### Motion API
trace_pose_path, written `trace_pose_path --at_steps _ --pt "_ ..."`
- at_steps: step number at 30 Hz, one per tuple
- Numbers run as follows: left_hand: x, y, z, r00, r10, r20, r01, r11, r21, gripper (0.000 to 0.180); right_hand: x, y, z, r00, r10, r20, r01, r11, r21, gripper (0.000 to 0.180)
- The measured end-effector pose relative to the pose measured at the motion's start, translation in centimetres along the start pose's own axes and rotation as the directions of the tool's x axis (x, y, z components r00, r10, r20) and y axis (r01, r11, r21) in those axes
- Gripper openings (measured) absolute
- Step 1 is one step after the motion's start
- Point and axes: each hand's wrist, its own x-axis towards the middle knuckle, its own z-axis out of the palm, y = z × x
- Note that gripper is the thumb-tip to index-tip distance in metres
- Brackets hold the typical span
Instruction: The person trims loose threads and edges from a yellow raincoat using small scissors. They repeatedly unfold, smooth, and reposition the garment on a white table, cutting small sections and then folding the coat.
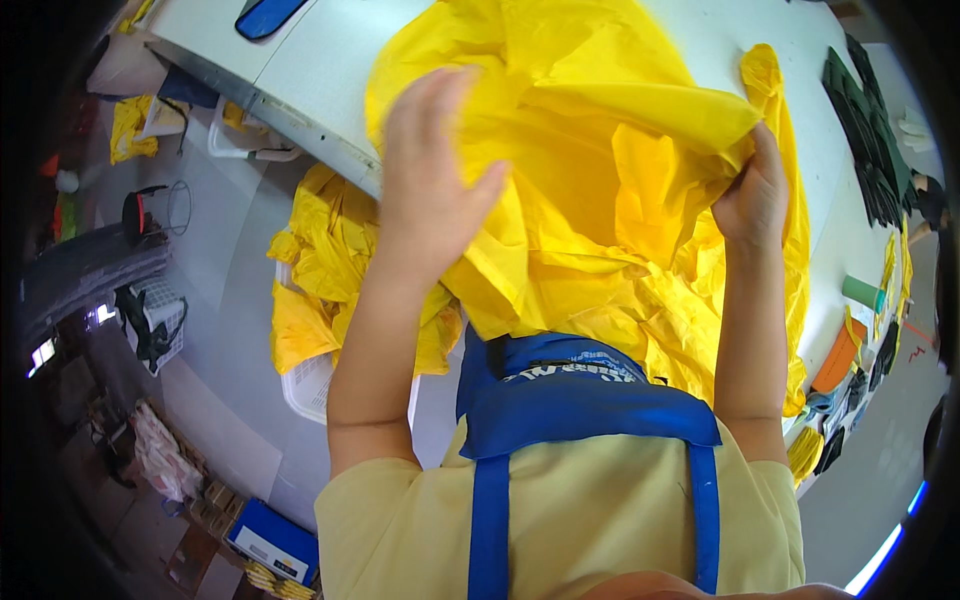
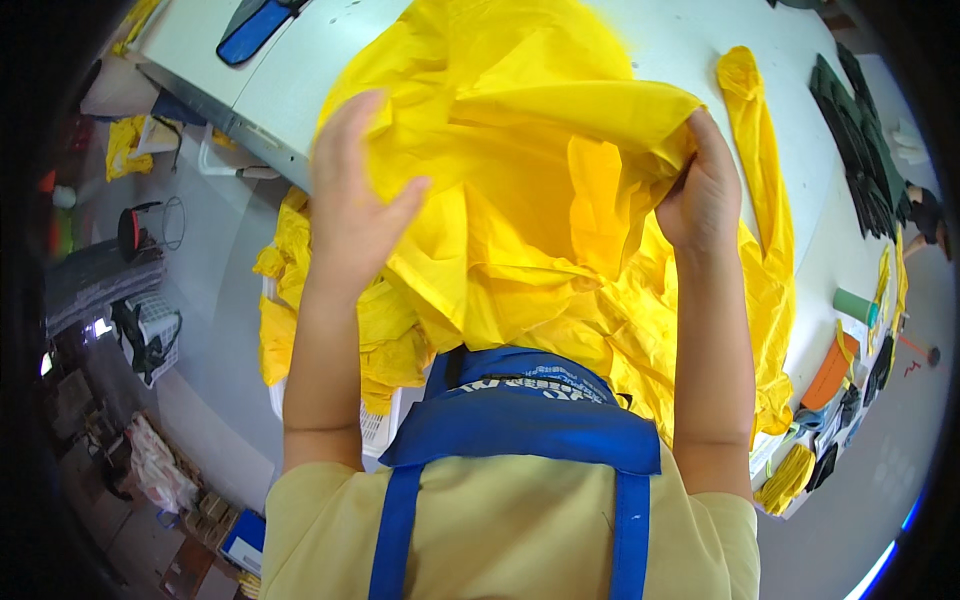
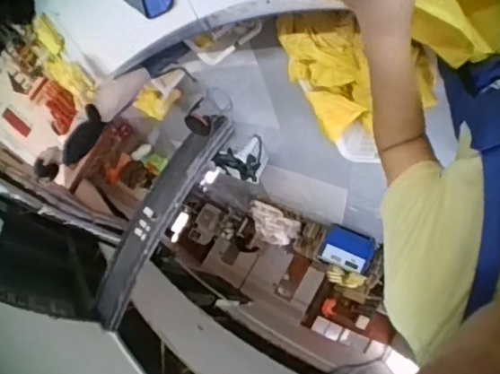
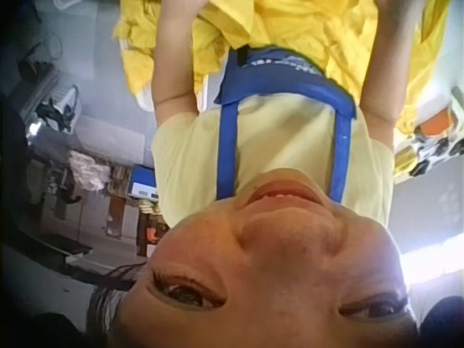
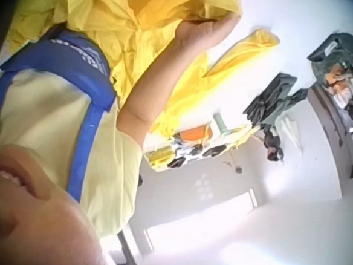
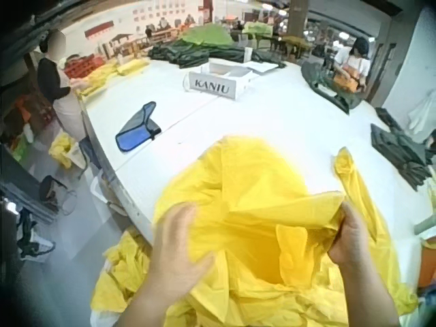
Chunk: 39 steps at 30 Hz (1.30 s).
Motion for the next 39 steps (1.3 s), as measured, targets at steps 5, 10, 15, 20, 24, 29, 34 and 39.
trace_pose_path --at_steps 5,10,15,20,24,29,34,39 --pt "6.3 1.7 5.5 0.976 0.217 0.008 -0.217 0.976 0.016 0.06 -2.2 -3.9 -1.6 0.992 -0.091 0.086 0.077 0.986 0.151 0.04" --pt "11.8 0.2 5.4 0.914 0.283 0.292 -0.177 0.923 -0.341 0.019 -2.6 -6.1 -7.8 0.952 -0.178 0.249 0.099 0.949 0.301 0.038" --pt "11.5 1.6 4.7 0.868 0.149 0.473 0.249 0.694 -0.676 0.016 -1.7 -5.8 -14.0 0.954 -0.129 0.272 0.01 0.917 0.4 0.042" --pt "8.7 5.0 3.0 0.601 0.187 0.777 0.104 0.946 -0.308 0.039 -4.5 -5.1 -9.1 0.952 -0.202 0.229 0.078 0.886 0.457 0.046" --pt "1.3 5.0 6.8 0.722 0.365 0.588 0.189 0.713 -0.675 0.036 -6.2 -3.4 -2.4 0.764 0.293 0.575 0.528 0.23 -0.818 0.037" --pt "-1.3 1.9 6.4 0.805 -0.294 0.516 0.54 0.002 -0.841 0.042 -1.8 -2.9 -7.1 0.859 -0.191 0.475 0.499 0.518 -0.695 0.034" --pt "-8.1 0.6 4.5 0.833 -0.327 0.446 0.531 0.7 -0.477 0.041 4.2 -1.9 -18.6 0.958 -0.285 -0.01 0.055 0.22 -0.974 0.044" --pt "-3.1 10.5 8.0 0.273 0.169 0.947 -0.257 0.962 -0.098 0.026 -1.7 -3.4 -4.6 0.836 -0.218 0.504 0.54 0.492 -0.683 0.07"
